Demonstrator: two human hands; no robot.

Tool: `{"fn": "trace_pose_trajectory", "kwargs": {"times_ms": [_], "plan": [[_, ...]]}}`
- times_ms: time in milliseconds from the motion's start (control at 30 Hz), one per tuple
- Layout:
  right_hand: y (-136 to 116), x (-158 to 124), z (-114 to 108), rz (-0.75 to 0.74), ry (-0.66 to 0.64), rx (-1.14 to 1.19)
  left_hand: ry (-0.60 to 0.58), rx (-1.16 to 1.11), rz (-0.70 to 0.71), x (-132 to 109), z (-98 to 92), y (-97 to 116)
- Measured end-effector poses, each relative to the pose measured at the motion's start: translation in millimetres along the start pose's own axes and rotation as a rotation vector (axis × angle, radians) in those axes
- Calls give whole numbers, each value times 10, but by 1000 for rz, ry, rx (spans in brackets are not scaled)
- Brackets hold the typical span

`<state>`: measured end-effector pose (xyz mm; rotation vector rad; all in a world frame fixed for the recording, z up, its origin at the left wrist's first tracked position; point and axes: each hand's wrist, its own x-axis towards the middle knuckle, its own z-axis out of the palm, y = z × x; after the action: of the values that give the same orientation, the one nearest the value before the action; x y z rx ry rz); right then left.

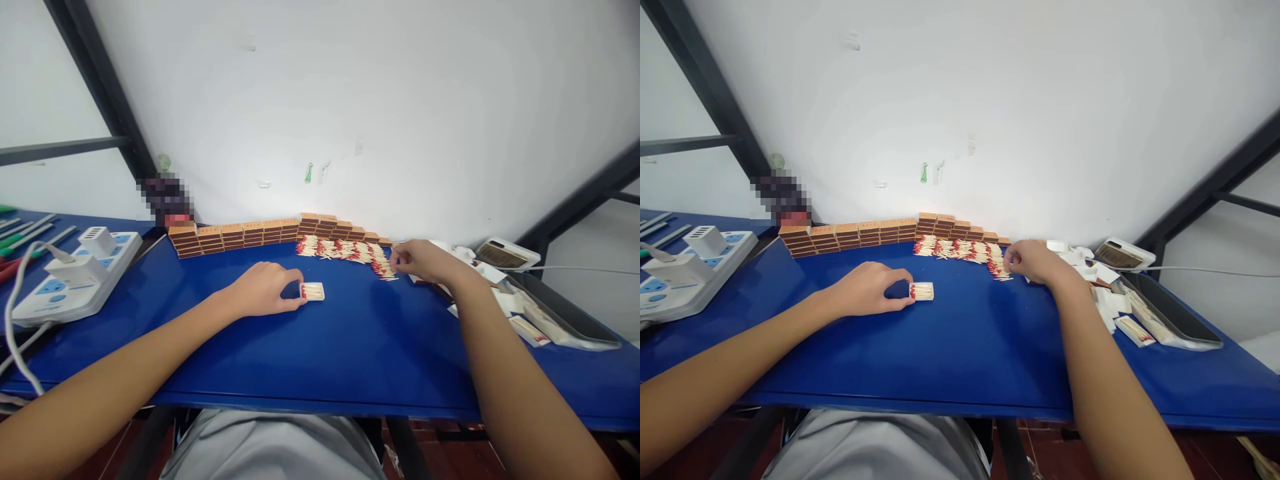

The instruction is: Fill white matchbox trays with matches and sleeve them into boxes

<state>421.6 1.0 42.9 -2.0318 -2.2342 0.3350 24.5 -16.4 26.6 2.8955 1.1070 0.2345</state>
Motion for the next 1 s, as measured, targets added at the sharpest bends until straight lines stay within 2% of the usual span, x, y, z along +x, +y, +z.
{"fn": "trace_pose_trajectory", "kwargs": {"times_ms": [100, 400, 700, 1000], "plan": [[138, -24, -42, 13, -141, 71, -5, 0, -2, 2, 6, -5], [104, 15, 25, 55, -217, 59, -5, -3, -4, 0, -1, -6], [87, 11, 24, 29, -177, 49, -3, -11, -7, -2, -2, -2], [3, -26, 39, 0, -231, 100, -6, -13, 3, 3, -5, -6]]}}
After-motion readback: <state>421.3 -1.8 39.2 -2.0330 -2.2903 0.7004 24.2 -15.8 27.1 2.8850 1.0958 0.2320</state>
